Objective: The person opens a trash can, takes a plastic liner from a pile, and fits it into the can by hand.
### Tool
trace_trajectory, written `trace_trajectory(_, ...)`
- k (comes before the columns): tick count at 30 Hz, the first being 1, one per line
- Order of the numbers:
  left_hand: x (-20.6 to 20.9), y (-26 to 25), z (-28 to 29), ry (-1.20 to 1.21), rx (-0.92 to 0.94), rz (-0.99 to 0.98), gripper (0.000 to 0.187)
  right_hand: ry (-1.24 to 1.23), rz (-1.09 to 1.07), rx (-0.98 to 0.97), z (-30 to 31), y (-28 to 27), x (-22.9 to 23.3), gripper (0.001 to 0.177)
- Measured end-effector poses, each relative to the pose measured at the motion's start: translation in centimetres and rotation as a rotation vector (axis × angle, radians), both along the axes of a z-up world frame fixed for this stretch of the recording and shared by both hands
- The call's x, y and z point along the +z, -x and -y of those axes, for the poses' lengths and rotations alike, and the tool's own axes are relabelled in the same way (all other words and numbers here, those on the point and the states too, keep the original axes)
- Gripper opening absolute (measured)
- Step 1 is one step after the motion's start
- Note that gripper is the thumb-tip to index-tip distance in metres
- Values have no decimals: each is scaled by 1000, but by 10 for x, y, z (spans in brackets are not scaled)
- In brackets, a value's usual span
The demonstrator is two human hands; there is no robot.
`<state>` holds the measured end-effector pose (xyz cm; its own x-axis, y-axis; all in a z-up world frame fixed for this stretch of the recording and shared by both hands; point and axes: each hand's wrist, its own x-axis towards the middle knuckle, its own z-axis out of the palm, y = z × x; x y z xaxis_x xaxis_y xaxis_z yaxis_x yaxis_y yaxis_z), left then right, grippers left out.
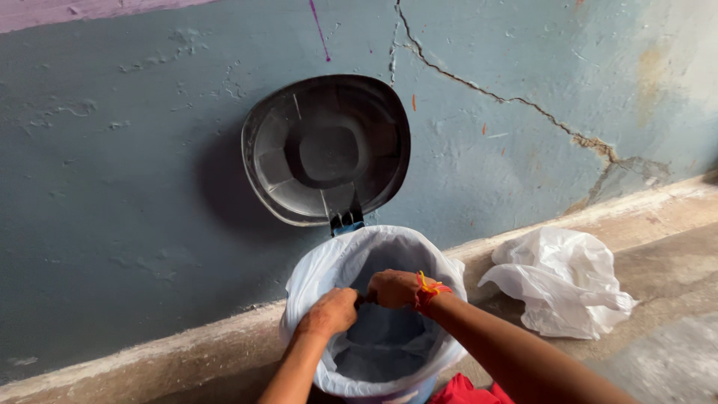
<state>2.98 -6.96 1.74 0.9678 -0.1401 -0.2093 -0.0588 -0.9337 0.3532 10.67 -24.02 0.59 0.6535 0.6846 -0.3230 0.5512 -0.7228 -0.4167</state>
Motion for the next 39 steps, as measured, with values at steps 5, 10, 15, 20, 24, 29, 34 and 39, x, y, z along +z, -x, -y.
trace_trajectory(5,-98,-79,-18,160,131,-1,40,-244,157,-102,-8,-32,-36,36)
trace_trajectory(10,-133,-99,-30,265,378,157,52,-722,407,-240,10,-50,-63,43)
trace_trajectory(15,-111,-69,-13,168,399,217,49,-296,267,-335,14,-26,-51,28)
trace_trajectory(20,-114,-63,-15,149,88,-69,40,-326,-2,85,-11,-52,-97,28)
trace_trajectory(24,-126,-70,-12,-116,43,-387,49,-286,-41,145,-5,-61,-127,28)
trace_trajectory(29,-140,-84,-23,-62,356,-461,75,-32,-14,-8,8,-58,-101,28)
trace_trajectory(34,-116,-68,-10,-224,186,-439,63,10,-56,21,13,-37,-78,29)
trace_trajectory(39,-106,-34,-11,-560,-37,-486,49,68,-140,114,27,0,-37,29)
